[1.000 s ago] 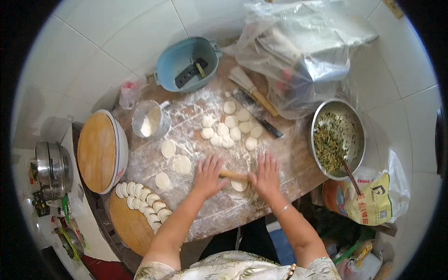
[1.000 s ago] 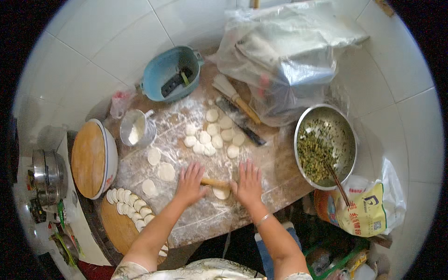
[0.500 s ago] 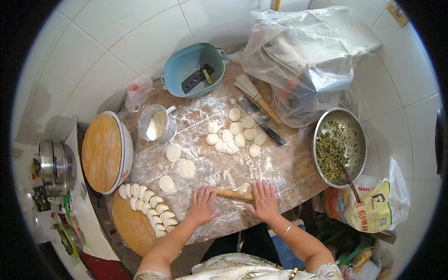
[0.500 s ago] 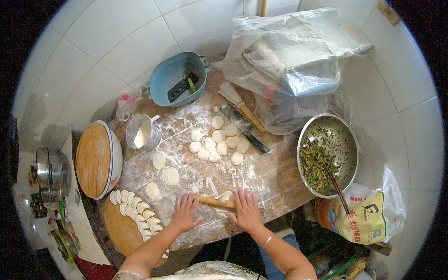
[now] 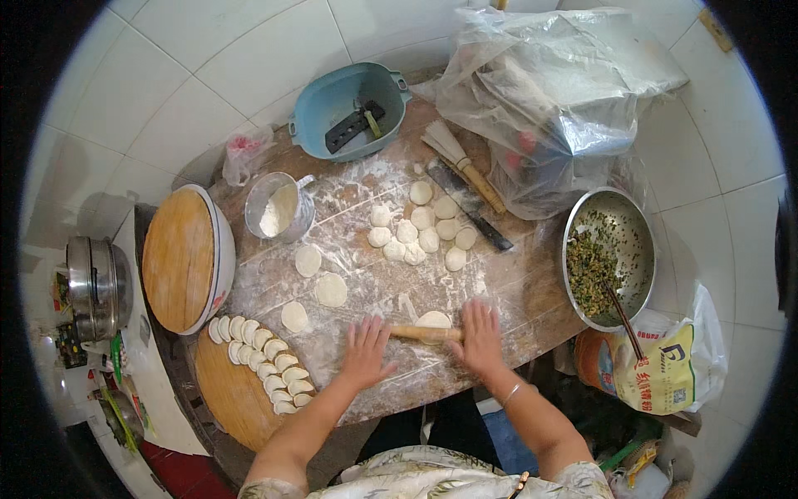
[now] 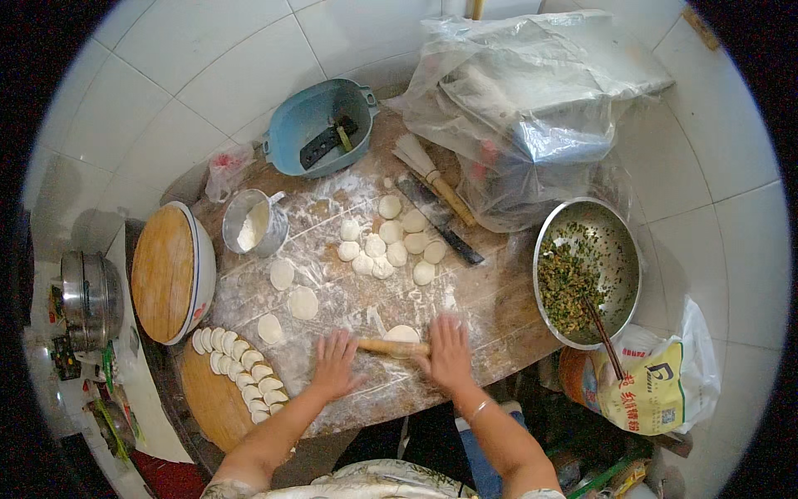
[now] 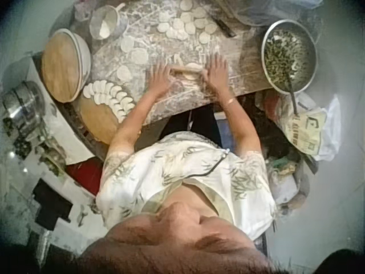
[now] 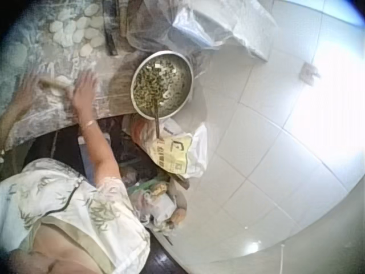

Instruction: The person rolls out small rounds of dough using a rolling pin and سپس arranges prepared dumplings onto a wooden board.

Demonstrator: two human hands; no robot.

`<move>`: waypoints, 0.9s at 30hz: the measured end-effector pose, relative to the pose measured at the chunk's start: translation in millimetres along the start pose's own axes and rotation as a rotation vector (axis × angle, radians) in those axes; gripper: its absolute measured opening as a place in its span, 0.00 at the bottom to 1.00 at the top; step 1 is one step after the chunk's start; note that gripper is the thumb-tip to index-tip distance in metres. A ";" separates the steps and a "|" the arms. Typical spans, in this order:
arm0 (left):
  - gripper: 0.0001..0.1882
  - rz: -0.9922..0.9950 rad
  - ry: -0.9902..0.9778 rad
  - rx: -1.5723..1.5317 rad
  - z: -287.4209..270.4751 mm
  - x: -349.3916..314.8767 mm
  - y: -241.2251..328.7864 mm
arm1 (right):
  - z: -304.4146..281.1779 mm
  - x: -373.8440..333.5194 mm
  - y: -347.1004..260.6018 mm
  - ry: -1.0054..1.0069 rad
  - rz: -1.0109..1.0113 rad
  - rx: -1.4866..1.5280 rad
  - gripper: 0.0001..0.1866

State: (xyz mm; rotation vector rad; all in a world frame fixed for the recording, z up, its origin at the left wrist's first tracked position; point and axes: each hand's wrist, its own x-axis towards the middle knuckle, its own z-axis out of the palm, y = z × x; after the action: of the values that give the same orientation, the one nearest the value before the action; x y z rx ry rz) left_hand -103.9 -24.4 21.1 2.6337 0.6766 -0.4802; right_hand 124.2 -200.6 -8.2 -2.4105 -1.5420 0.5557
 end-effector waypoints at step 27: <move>0.44 -0.229 0.311 -0.176 -30.4 132.3 29.6 | -45.6 10.5 43.4 0.455 0.160 0.413 0.13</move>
State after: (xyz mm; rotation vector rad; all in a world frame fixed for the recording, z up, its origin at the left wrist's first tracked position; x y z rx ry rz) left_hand 27.6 15.9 1.3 2.4973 1.0729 -0.0637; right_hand 183.4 -208.8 14.3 -2.1518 -0.9492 0.2858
